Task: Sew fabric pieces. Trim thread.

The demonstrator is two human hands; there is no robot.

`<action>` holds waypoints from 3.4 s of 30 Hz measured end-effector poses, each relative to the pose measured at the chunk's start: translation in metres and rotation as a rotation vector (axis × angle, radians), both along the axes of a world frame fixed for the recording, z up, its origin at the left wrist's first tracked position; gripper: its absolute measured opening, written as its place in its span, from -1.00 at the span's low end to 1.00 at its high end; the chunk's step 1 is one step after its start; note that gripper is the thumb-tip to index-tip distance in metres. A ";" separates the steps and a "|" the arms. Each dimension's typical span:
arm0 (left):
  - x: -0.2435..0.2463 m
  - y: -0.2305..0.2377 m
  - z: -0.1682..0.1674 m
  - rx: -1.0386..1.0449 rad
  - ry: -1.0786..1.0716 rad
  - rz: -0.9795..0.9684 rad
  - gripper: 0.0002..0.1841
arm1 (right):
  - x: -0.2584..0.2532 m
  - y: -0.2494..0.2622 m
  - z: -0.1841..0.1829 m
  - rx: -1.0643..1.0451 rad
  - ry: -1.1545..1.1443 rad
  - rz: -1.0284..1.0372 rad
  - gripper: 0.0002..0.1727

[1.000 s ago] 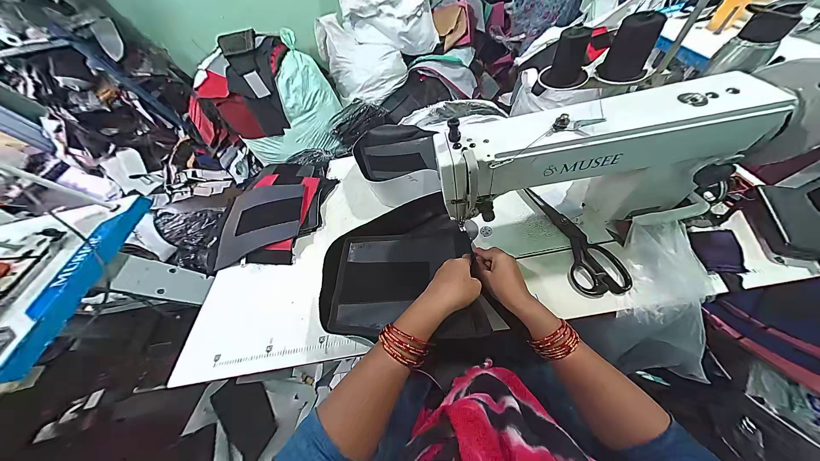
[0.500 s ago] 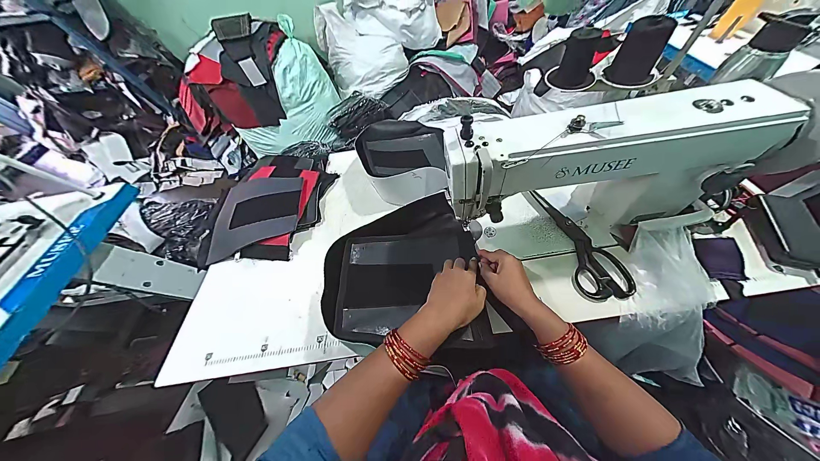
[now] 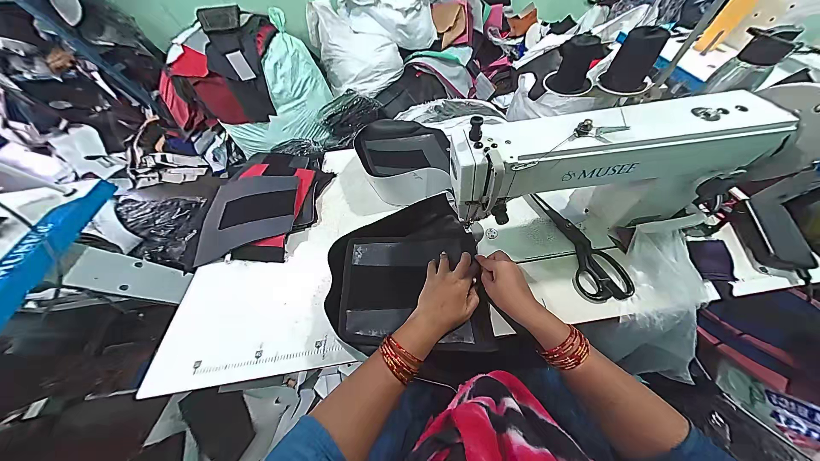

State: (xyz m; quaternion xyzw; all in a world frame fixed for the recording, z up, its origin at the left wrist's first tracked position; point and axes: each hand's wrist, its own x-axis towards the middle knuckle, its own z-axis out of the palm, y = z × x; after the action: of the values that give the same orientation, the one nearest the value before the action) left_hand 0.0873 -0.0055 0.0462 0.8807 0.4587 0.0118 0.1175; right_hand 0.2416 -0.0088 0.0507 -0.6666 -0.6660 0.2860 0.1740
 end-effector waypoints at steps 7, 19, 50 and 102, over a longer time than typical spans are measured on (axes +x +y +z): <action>-0.004 0.005 -0.018 0.072 -0.485 0.075 -0.59 | -0.016 -0.004 0.005 -0.026 -0.296 0.130 -0.56; 0.012 0.048 -0.002 -0.003 -0.128 -0.058 -0.61 | -0.021 -0.005 0.018 -0.124 -0.348 0.165 -0.65; 0.011 0.075 -0.011 -0.004 -0.311 0.084 -0.76 | -0.018 0.037 0.012 -0.109 -0.145 0.050 -0.61; 0.032 -0.013 0.034 -0.411 0.180 0.152 -0.06 | 0.023 -0.001 0.002 -0.037 0.063 -0.056 -0.60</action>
State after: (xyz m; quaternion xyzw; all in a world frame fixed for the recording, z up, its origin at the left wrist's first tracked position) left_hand 0.1194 -0.0184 0.0805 0.7987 0.5251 -0.1514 0.2519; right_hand 0.2645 -0.0094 0.0527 -0.6789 -0.6358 0.3140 0.1905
